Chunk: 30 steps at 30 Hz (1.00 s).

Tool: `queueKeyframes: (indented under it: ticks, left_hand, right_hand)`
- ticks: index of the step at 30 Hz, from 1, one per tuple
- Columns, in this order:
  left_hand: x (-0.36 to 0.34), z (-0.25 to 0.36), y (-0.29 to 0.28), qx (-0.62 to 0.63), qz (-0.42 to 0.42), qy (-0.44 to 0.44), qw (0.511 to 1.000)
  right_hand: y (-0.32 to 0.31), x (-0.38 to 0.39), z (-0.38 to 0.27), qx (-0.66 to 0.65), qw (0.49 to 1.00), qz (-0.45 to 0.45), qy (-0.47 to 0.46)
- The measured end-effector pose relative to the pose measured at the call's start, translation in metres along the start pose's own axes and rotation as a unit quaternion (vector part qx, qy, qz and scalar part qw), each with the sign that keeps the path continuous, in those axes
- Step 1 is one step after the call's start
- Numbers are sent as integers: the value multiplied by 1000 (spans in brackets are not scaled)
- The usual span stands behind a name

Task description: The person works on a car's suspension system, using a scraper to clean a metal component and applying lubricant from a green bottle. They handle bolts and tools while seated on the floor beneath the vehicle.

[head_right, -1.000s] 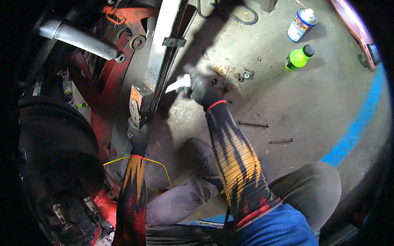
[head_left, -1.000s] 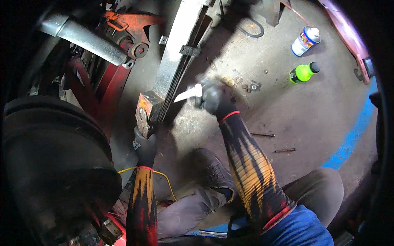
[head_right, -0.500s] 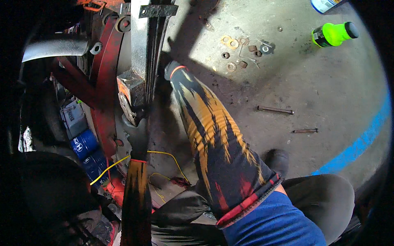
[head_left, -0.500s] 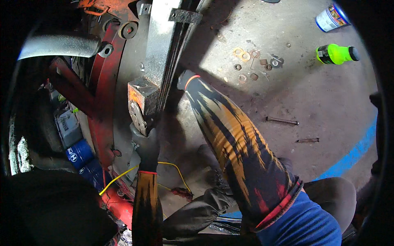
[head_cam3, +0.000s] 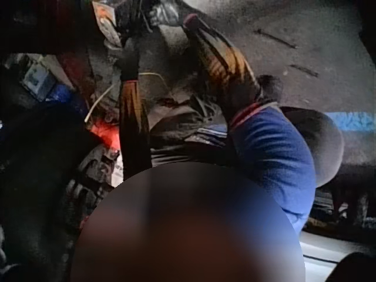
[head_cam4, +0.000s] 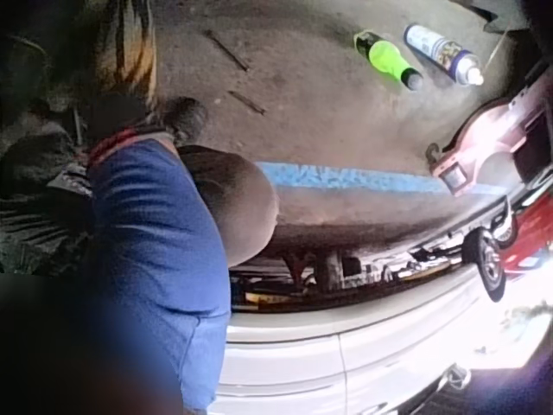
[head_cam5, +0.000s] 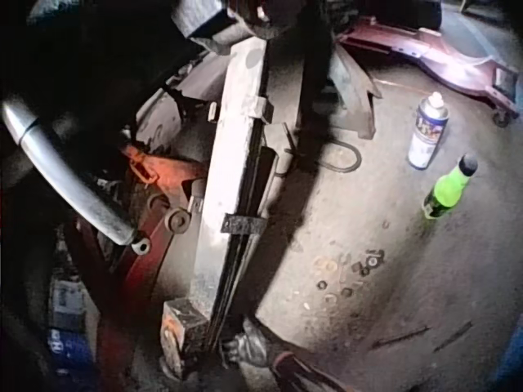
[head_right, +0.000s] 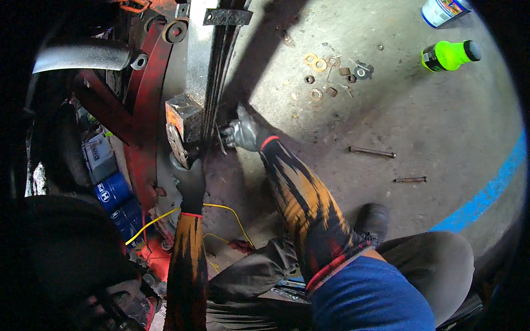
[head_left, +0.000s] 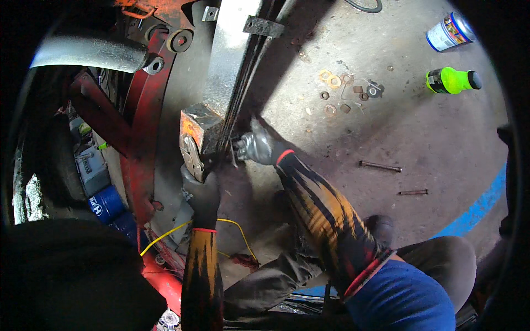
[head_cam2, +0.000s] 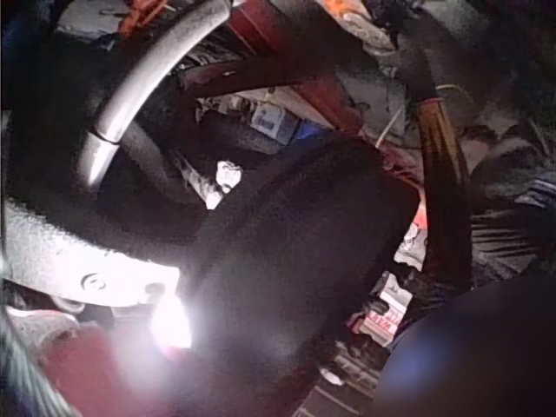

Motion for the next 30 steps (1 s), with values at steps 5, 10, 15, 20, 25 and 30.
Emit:
queueKeyframes:
  ticks: [5, 10, 15, 20, 25, 30]
  left_hand:
    - [-5, -3, 5, 46, -17, 20, 999]
    - [-4, -3, 2, 53, 2, 32, 998]
    - [-5, 0, 5, 82, -24, 28, 996]
    - [-6, 9, 7, 133, -32, 34, 990]
    - [-5, 15, 6, 113, -23, 25, 993]
    - [-6, 19, 5, 101, -49, 31, 993]
  right_hand:
    - [27, 76, -49, 185, 982, -17, -30]
    - [40, 79, -155, 58, 989, -78, -114]
    - [16, 8, -161, 8, 944, 122, -306]
    - [-16, -28, -135, 188, 895, 261, -310]
    - [-30, -39, -110, 263, 873, 297, -283]
    - [-33, -45, -77, 276, 872, 310, -259]
Point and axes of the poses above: each hand's wrist, its own x-axis away from the middle knuckle, its own y-axis out of the palm, z = x × y, the point moved 7 cm from there along -x, towards the middle knuckle, and after that the axes turned 5 degrees about -z, right-handed, at the moved point
